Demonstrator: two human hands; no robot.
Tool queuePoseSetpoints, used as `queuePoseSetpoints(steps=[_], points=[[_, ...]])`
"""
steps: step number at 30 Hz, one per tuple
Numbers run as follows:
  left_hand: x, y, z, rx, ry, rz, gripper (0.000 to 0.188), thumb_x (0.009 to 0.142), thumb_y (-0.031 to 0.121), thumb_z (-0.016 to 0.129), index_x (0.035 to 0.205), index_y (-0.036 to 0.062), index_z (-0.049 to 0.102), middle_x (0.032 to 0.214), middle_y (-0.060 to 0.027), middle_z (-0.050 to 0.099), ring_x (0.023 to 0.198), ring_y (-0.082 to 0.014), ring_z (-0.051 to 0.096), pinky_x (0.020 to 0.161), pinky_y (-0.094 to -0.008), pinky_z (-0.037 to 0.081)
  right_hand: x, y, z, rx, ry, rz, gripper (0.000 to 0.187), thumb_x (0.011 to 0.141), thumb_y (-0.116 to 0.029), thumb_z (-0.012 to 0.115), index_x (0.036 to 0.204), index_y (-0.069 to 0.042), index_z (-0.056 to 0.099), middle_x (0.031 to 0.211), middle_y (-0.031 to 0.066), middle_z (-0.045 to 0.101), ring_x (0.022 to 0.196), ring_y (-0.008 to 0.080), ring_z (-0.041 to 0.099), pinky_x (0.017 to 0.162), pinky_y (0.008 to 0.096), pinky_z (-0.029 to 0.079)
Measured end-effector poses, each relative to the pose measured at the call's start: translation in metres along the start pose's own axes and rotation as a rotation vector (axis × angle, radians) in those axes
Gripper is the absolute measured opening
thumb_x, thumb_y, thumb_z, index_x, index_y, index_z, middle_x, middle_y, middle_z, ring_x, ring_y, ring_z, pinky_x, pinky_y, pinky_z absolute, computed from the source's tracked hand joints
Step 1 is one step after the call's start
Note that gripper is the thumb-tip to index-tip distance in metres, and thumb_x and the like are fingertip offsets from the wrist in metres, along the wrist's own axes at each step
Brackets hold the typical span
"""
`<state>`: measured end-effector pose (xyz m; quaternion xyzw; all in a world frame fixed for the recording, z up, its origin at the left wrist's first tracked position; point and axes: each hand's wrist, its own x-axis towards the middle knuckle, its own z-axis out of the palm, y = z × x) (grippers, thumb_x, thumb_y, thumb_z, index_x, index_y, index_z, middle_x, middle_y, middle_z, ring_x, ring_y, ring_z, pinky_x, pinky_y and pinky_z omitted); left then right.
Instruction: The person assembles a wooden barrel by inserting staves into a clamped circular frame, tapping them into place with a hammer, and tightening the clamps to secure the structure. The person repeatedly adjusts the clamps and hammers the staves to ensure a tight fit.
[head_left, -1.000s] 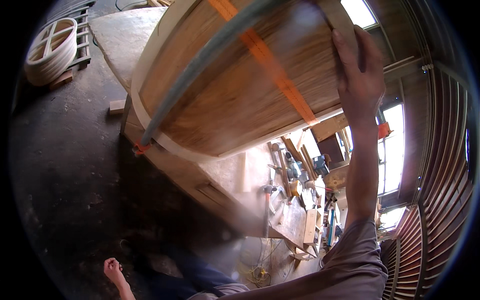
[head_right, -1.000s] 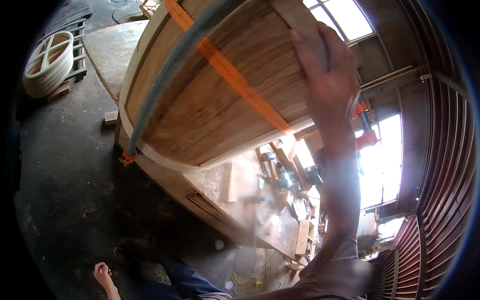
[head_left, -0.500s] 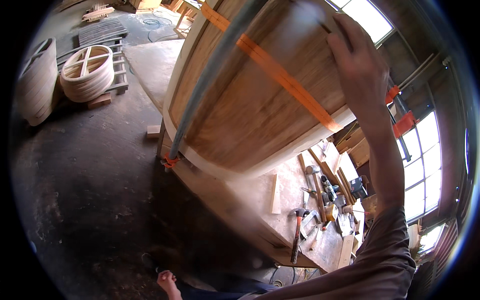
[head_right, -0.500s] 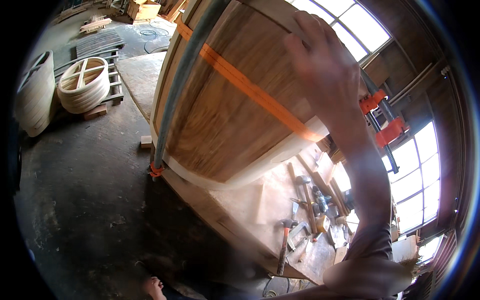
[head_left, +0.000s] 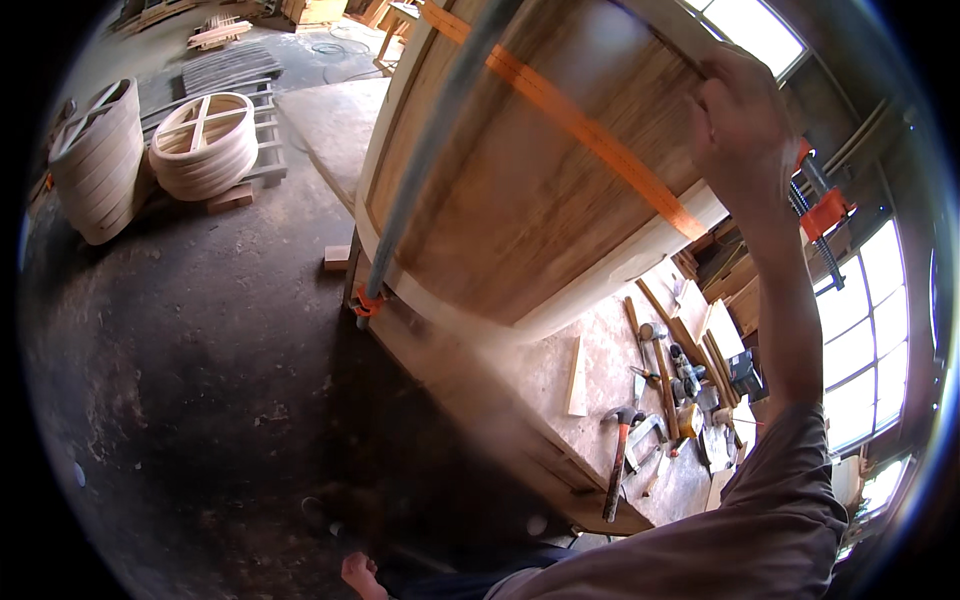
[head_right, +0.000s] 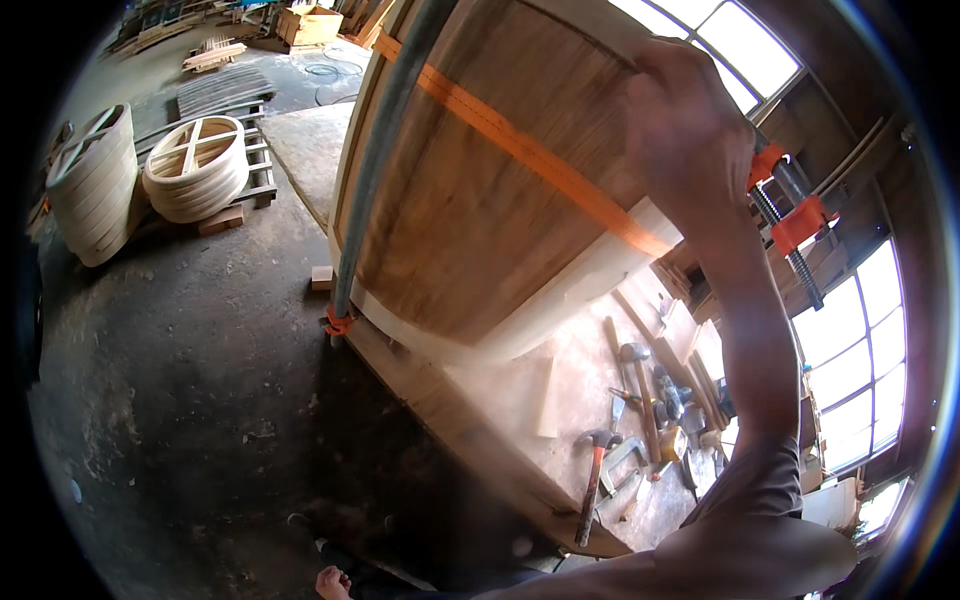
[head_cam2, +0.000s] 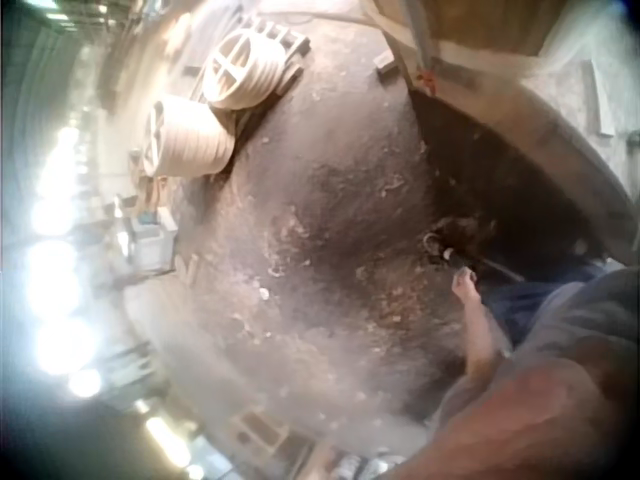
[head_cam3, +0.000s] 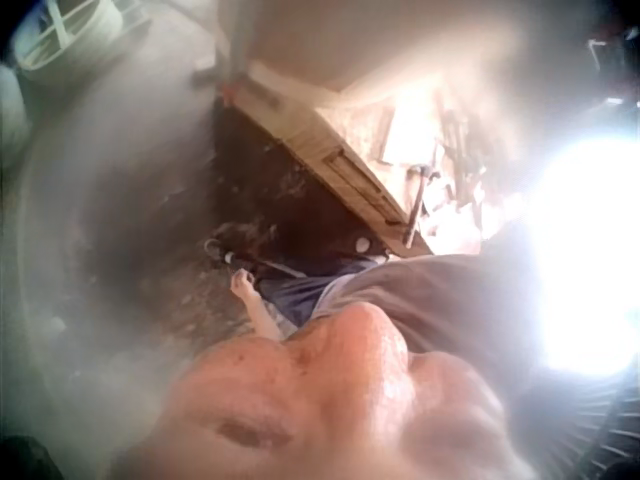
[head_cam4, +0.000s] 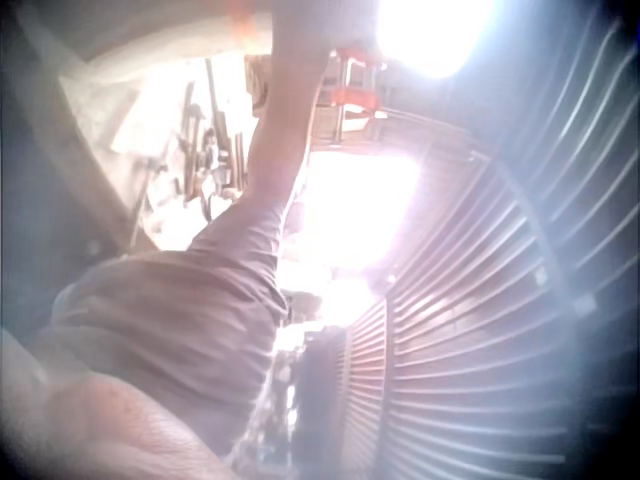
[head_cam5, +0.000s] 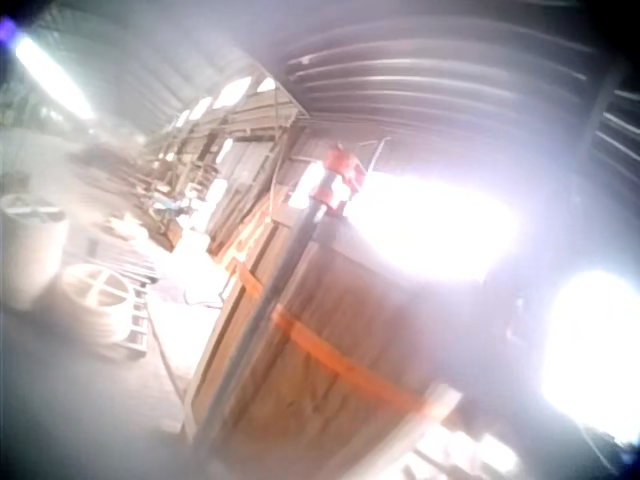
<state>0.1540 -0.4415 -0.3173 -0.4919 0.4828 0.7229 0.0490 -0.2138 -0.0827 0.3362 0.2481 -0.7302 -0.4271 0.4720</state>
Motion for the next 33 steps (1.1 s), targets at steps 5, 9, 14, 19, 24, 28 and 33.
queuePoseSetpoints(steps=[5,9,14,19,24,28,33], points=[[-0.001,-0.003,-0.009,0.055,-0.046,0.001,0.004,0.078,0.001,0.064,0.08,0.0034,0.066,0.062,-0.0059,0.058,0.047,-0.0142,0.049,0.044,-0.028,0.036,-0.002,-0.01,0.001,-0.087,0.096,-0.049,0.016,0.082,-0.011,0.066,0.098,-0.01,0.068,0.111,0.0057,0.065,0.099,0.0271,0.065,0.079,0.0405,0.056],[0.012,-0.02,-0.007,0.127,-0.009,-0.055,0.007,0.077,0.004,0.063,0.083,0.0026,0.065,0.067,-0.006,0.061,0.052,-0.0145,0.056,0.046,-0.026,0.044,0.01,-0.004,0.015,-0.077,0.057,-0.014,0.018,0.083,-0.014,0.066,0.1,-0.01,0.068,0.109,0.0068,0.065,0.099,0.0276,0.065,0.079,0.0409,0.056],[0.025,-0.035,0.004,0.136,-0.07,-0.065,0.011,0.077,0.007,0.065,0.087,0.0018,0.066,0.07,-0.009,0.064,0.055,-0.0167,0.061,0.05,-0.0289,0.051,0.021,0.001,0.021,-0.056,0.01,0.093,0.02,0.084,-0.018,0.066,0.103,-0.011,0.067,0.106,0.0082,0.066,0.098,0.0283,0.065,0.078,0.0414,0.056],[0.013,-0.021,0.019,0.213,0.052,-0.154,0.013,0.075,0.005,0.067,0.088,0.0023,0.068,0.071,-0.01,0.065,0.058,-0.0186,0.063,0.051,-0.0295,0.052,0.029,-0.003,0.025,-0.049,-0.045,0.185,0.023,0.085,-0.023,0.066,0.105,-0.011,0.066,0.103,0.0097,0.066,0.098,0.0289,0.065,0.078,0.0419,0.055],[0.031,-0.051,-0.014,0.137,0.009,-0.118,0.007,0.076,0.002,0.065,0.083,0.0016,0.067,0.068,-0.0099,0.064,0.053,-0.0182,0.061,0.046,-0.0295,0.049,0.037,-0.005,0.026,-0.041,-0.094,0.26,0.027,0.086,-0.027,0.066,0.108,-0.011,0.066,0.101,0.0111,0.067,0.097,0.0296,0.065,0.077,0.0424,0.055],[0.041,-0.064,-0.029,0.112,0.031,-0.103,0.006,0.076,0.001,0.064,0.081,0.0021,0.066,0.065,-0.0096,0.062,0.051,-0.018,0.06,0.044,-0.0293,0.047,0.044,-0.005,0.026,-0.04,-0.133,0.31,0.03,0.087,-0.03,0.066,0.11,-0.011,0.065,0.099,0.0122,0.068,0.097,0.0301,0.065,0.077,0.0428,0.055],[0.038,-0.063,-0.036,0.058,0.003,-0.1,0.006,0.075,0.001,0.065,0.081,0.0032,0.066,0.064,-0.0087,0.062,0.051,-0.0175,0.06,0.043,-0.0293,0.046,0.065,-0.005,0.03,-0.015,-0.187,0.368,0.034,0.088,-0.035,0.066,0.113,-0.011,0.065,0.096,0.0137,0.068,0.096,0.0308,0.065,0.077,0.0433,0.054]])
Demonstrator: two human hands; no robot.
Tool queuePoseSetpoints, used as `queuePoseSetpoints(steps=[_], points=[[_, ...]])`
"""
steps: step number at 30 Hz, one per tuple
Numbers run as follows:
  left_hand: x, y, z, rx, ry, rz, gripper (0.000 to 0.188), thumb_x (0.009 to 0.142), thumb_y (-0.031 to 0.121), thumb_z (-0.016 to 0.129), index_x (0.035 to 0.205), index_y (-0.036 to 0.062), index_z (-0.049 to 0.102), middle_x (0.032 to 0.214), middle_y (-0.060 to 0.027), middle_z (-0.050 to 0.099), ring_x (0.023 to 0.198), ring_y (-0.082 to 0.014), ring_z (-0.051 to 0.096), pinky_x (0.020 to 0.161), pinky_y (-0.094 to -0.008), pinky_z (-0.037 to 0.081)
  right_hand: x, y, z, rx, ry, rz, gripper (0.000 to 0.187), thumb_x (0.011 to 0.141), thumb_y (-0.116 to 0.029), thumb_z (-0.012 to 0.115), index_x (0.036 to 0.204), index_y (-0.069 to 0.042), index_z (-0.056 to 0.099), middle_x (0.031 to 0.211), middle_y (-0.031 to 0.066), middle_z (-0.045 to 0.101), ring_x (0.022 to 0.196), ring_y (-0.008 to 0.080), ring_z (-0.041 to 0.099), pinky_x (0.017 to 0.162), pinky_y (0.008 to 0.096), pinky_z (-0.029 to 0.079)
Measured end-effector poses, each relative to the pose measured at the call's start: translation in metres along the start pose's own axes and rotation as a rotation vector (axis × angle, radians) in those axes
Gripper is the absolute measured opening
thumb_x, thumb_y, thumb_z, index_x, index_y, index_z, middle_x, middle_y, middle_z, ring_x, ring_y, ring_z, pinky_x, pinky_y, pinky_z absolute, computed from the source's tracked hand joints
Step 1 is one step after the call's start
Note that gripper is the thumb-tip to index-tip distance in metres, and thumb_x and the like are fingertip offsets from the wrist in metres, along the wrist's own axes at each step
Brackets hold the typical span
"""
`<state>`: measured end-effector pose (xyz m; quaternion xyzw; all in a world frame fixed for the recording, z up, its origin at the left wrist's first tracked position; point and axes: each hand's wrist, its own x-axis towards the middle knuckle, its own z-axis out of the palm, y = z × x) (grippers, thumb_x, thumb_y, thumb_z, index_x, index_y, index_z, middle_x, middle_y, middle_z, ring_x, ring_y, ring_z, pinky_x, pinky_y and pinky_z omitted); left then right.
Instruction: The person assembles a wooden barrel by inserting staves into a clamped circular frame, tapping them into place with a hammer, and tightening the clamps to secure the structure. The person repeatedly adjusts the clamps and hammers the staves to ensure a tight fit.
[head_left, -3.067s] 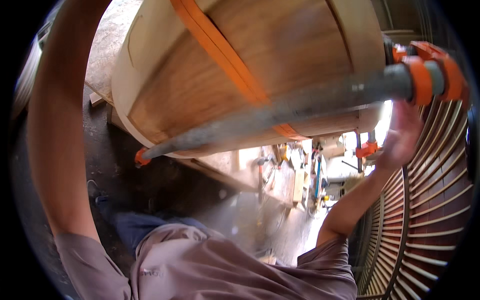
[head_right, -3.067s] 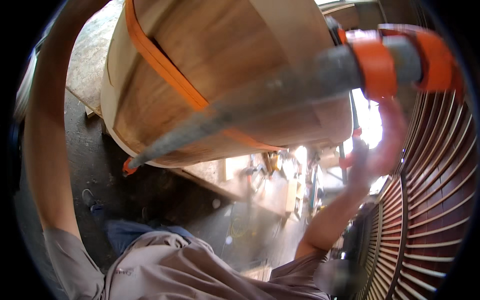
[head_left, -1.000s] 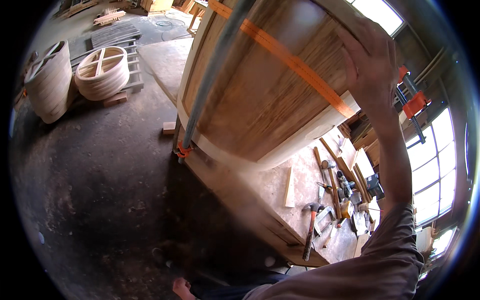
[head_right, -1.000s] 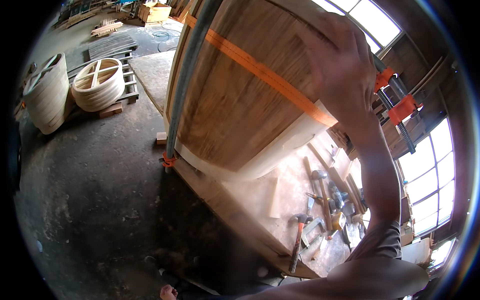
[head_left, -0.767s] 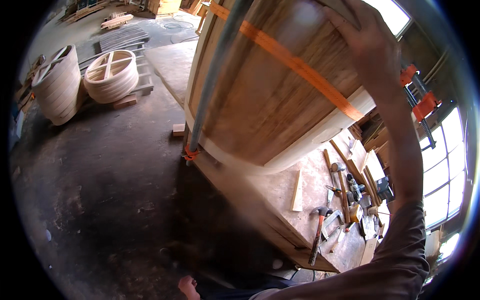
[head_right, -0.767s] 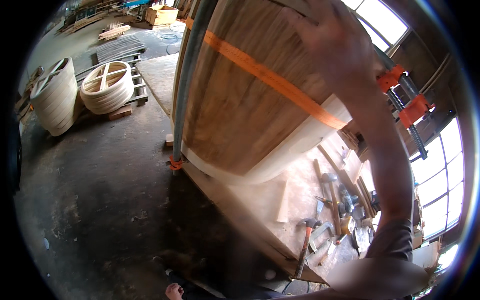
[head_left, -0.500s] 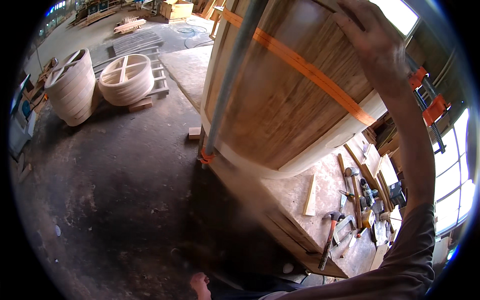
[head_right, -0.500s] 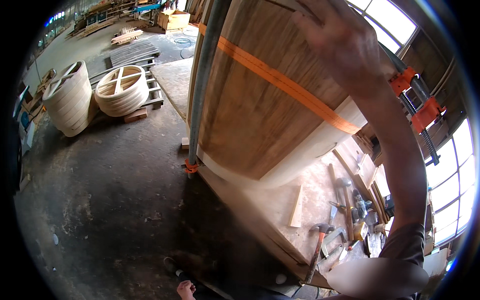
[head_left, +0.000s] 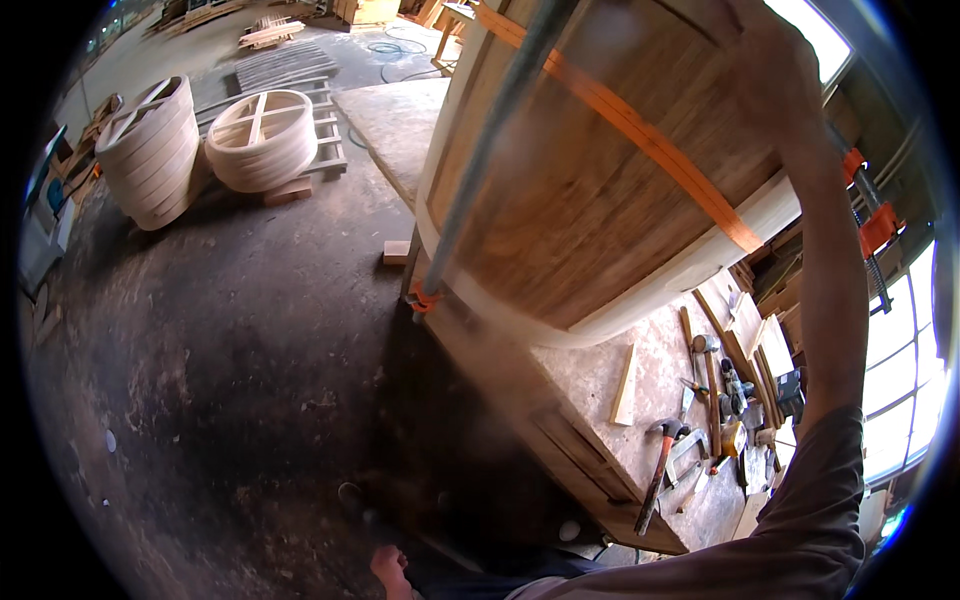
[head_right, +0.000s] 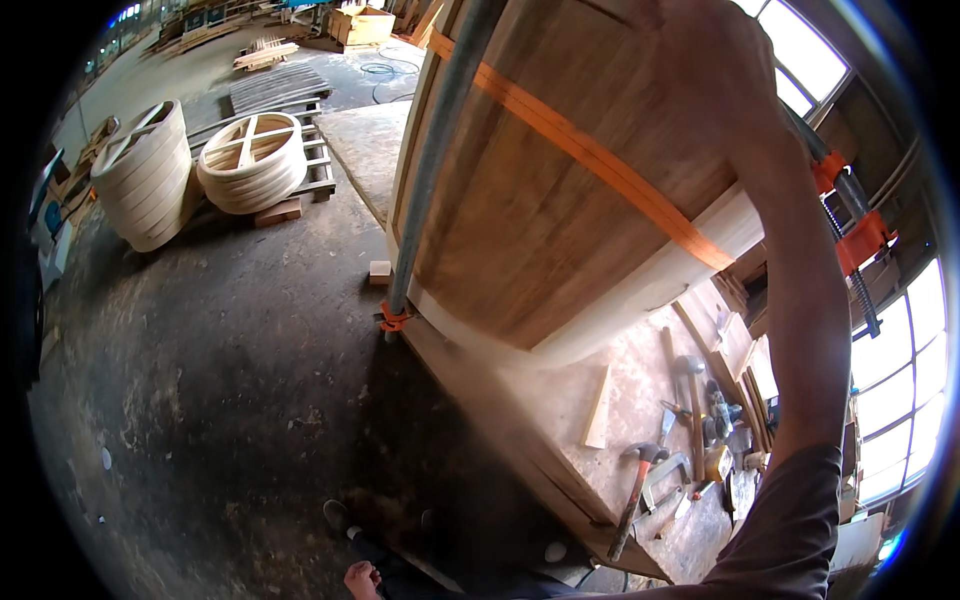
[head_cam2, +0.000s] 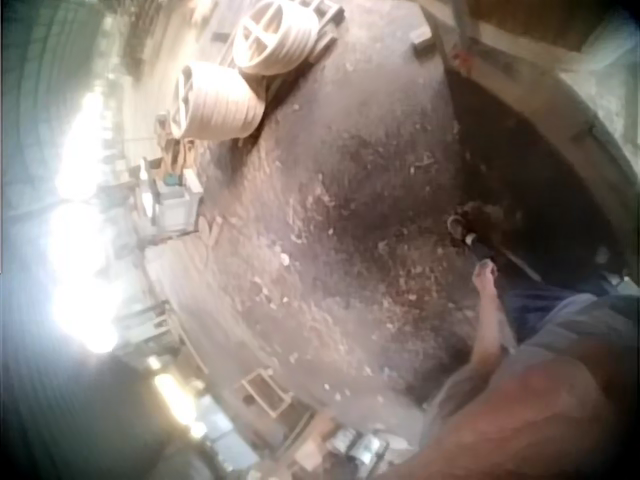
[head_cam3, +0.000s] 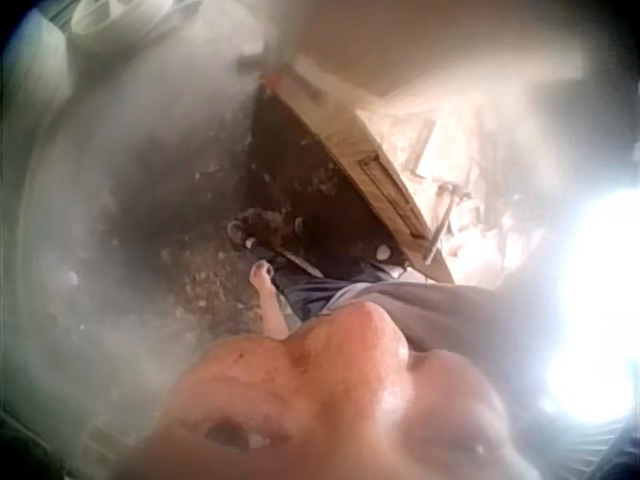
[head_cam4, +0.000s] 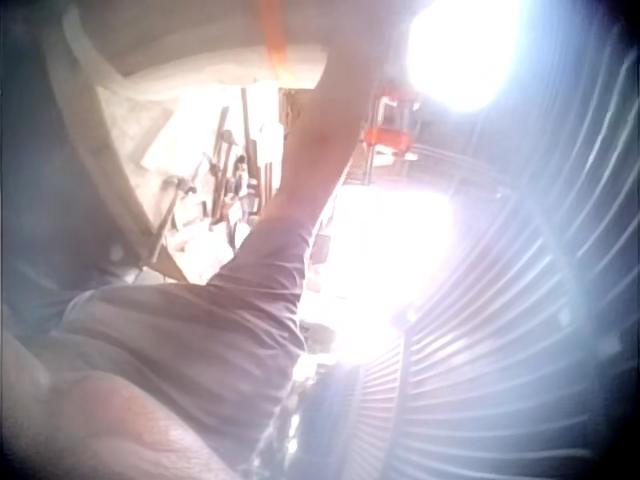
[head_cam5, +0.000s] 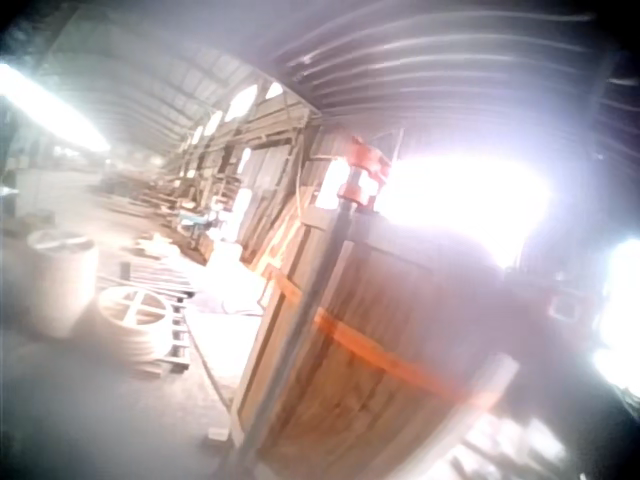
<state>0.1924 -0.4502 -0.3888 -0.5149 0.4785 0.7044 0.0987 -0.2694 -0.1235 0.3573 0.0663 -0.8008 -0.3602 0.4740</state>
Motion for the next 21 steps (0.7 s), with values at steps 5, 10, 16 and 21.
queuePoseSetpoints(steps=[5,10,16,21], points=[[0.008,-0.005,-0.009,0.009,0.008,0.008,0.006,0.076,0.001,0.064,0.081,0.0032,0.065,0.063,-0.0084,0.06,0.048,-0.0171,0.057,0.042,-0.0289,0.046,0.01,-0.018,0.012,-0.03,-0.033,0.076,0.038,0.089,-0.039,0.066,0.115,-0.011,0.064,0.094,0.0151,0.069,0.095,0.0314,0.065,0.076,0.0438,0.054],[-0.002,0.008,-0.028,-0.058,0.021,0.027,0.005,0.078,0.001,0.064,0.082,0.0029,0.065,0.062,-0.0074,0.059,0.046,-0.016,0.053,0.042,-0.0285,0.043,0.016,-0.036,0.019,-0.033,0.024,0.115,0.043,0.089,-0.045,0.066,0.115,-0.01,0.063,0.088,0.0163,0.069,0.093,0.0323,0.065,0.075,0.0442,0.054],[-0.037,0.131,-0.013,0.022,-0.031,0.087,0.009,0.08,0.001,0.062,0.087,0.0014,0.068,0.064,-0.0085,0.061,0.046,-0.0161,0.052,0.043,-0.0294,0.042,0.016,-0.039,0.034,-0.03,0.104,0.194,0.04,0.086,-0.041,0.07,0.109,-0.01,0.062,0.093,0.0118,0.068,0.094,0.0307,0.064,0.075,0.0448,0.053],[0.036,0.219,0.008,0.105,-0.229,0.652,0.005,0.081,-0.002,0.062,0.084,0.0014,0.062,0.067,-0.0044,0.057,0.05,-0.0108,0.05,0.042,-0.0246,0.036,-0.003,-0.064,0.018,0.108,0.194,0.286,0.023,0.087,-0.029,0.064,0.101,-0.012,0.063,0.104,0.0081,0.065,0.096,0.0282,0.061,0.078,0.0373,0.051]])
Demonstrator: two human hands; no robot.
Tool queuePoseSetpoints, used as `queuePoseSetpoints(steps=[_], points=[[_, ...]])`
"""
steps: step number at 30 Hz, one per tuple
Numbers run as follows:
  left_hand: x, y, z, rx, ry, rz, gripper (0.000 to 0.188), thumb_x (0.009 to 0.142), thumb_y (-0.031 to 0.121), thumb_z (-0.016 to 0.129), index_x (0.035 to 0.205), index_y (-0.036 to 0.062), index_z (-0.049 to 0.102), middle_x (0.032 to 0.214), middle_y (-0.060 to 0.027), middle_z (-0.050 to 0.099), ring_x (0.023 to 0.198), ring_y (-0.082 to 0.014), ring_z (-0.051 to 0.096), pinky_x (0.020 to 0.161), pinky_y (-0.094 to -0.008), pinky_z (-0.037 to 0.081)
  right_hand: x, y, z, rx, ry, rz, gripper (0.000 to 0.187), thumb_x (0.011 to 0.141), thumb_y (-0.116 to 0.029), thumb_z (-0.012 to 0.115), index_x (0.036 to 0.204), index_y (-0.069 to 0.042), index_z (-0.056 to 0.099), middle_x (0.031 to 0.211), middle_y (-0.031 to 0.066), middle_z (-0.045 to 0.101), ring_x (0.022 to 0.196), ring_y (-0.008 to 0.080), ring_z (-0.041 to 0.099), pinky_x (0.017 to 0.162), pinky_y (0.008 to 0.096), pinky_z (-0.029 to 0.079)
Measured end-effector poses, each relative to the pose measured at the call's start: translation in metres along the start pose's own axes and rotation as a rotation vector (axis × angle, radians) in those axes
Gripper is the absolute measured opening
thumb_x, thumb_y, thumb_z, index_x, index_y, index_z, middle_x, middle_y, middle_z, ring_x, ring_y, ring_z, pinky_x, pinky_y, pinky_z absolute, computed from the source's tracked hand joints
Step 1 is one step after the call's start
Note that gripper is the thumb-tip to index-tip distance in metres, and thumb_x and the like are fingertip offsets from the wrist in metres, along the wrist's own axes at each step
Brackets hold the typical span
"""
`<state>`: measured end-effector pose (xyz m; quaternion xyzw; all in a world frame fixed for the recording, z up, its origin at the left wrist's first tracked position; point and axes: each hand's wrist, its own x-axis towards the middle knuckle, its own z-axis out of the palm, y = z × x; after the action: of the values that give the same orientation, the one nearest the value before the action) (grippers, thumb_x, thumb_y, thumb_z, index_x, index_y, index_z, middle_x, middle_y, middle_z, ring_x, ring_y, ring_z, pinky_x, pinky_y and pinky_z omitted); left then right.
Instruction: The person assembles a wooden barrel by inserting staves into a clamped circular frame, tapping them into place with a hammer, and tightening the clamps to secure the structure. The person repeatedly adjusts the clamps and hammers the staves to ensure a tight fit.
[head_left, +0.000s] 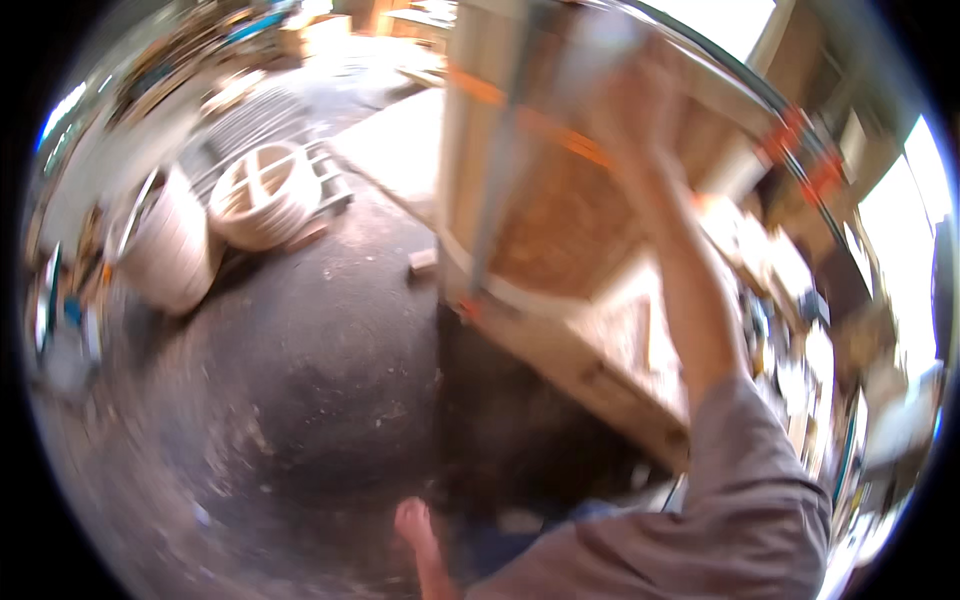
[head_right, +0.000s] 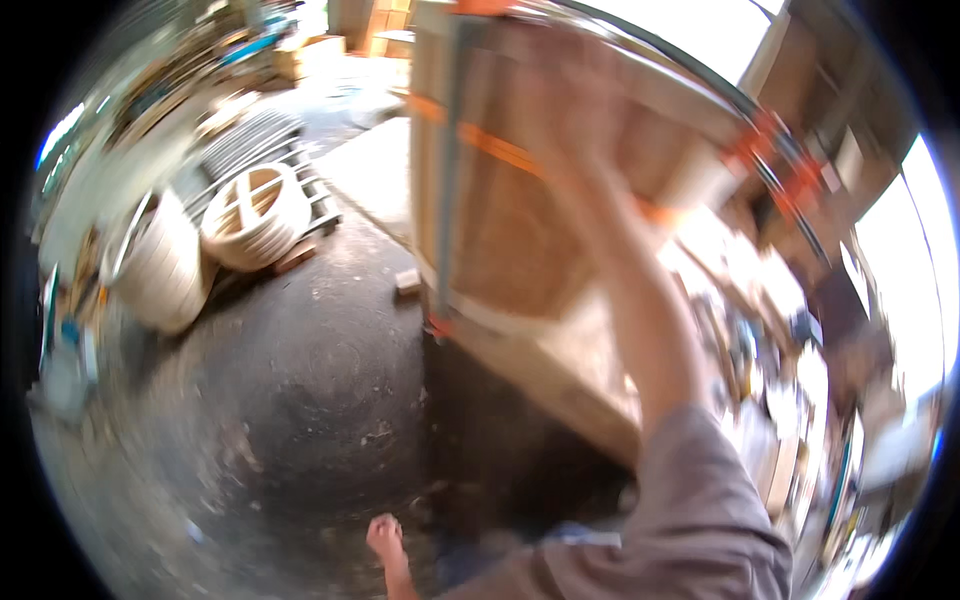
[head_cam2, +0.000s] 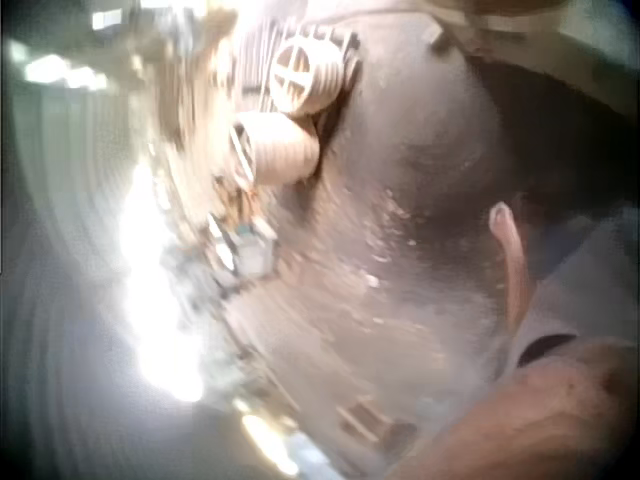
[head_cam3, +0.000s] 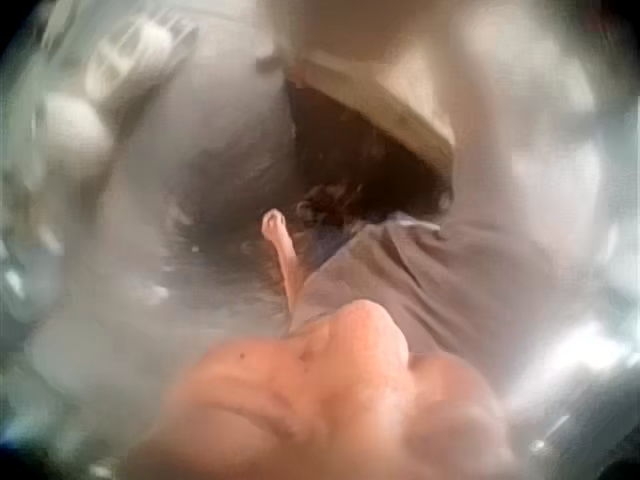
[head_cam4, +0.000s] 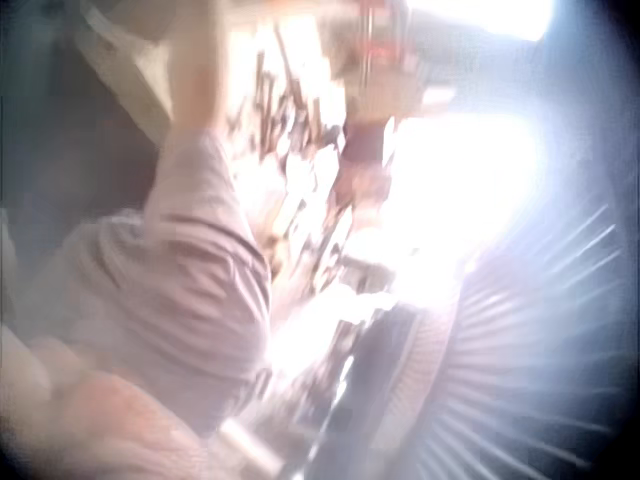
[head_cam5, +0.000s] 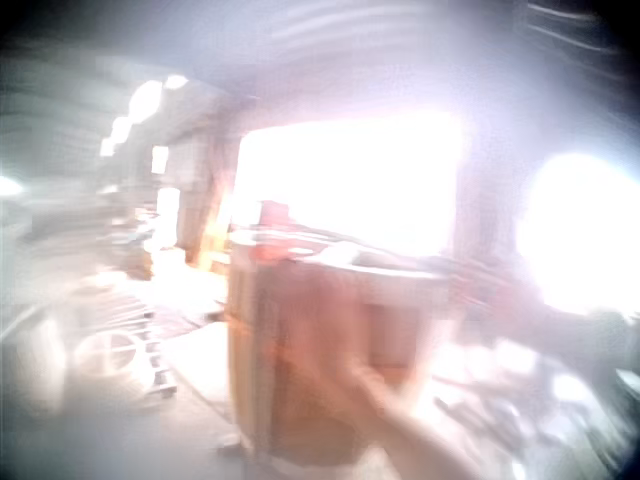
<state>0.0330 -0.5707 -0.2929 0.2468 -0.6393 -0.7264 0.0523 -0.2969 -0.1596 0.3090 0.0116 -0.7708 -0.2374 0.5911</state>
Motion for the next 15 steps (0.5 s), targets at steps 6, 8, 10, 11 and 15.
queuePoseSetpoints(steps=[6,8,10,11,15], points=[[0.118,0.263,0.087,0.333,-0.206,0.149,0.011,0.088,0.004,0.059,0.096,0.0002,0.066,0.077,-0.0037,0.061,0.067,-0.0115,0.057,0.06,-0.0246,0.048,-0.205,-0.123,-0.095,0.659,-0.488,-0.058,0.015,0.077,-0.013,0.064,0.09,-0.009,0.067,0.099,0.0056,0.063,0.098,0.0221,0.059,0.078,0.0318,0.053],[0.127,0.299,0.093,0.394,-0.22,0.2,0.014,0.089,0.004,0.059,0.1,-0.0002,0.065,0.081,-0.0037,0.062,0.07,-0.012,0.058,0.063,-0.0251,0.049,-0.287,-0.094,-0.162,0.837,-0.624,0.191,0.013,0.077,-0.013,0.063,0.088,-0.008,0.069,0.107,0.0087,0.066,0.103,0.0241,0.061,0.079,0.0342,0.057],[0.146,0.319,0.085,0.437,-0.237,0.261,0.012,0.088,0.003,0.058,0.099,-0.0008,0.064,0.079,-0.0028,0.06,0.067,-0.0118,0.055,0.06,-0.025,0.047,-0.344,-0.054,-0.196,0.411,-1.448,0.535,0.011,0.081,-0.014,0.06,0.086,-0.008,0.068,0.107,0.0123,0.066,0.093,0.0282,0.065,0.071,0.0405,0.057],[0.16,0.308,0.074,0.507,-0.288,0.281,0.011,0.088,0.004,0.058,0.097,-0.0002,0.064,0.077,-0.0028,0.06,0.066,-0.0109,0.055,0.058,-0.0241,0.046,-0.404,-0.033,-0.217,0.201,-1.128,0.728,0.01,0.083,-0.017,0.066,0.089,-0.009,0.067,0.091,0.0149,0.065,0.088,0.0294,0.063,0.081,0.0402,0.054],[0.137,0.268,0.105,0.612,-0.412,0.195,0.008,0.087,0.002,0.057,0.091,0.0008,0.064,0.072,-0.0023,0.06,0.061,-0.0089,0.055,0.054,-0.0223,0.044,-0.508,0.09,-0.26,-0.567,-1.135,1.013,0.034,0.08,-0.022,0.072,0.107,-0.005,0.062,0.111,0.0178,0.06,0.11,0.034,0.054,0.086,0.0421,0.051]])
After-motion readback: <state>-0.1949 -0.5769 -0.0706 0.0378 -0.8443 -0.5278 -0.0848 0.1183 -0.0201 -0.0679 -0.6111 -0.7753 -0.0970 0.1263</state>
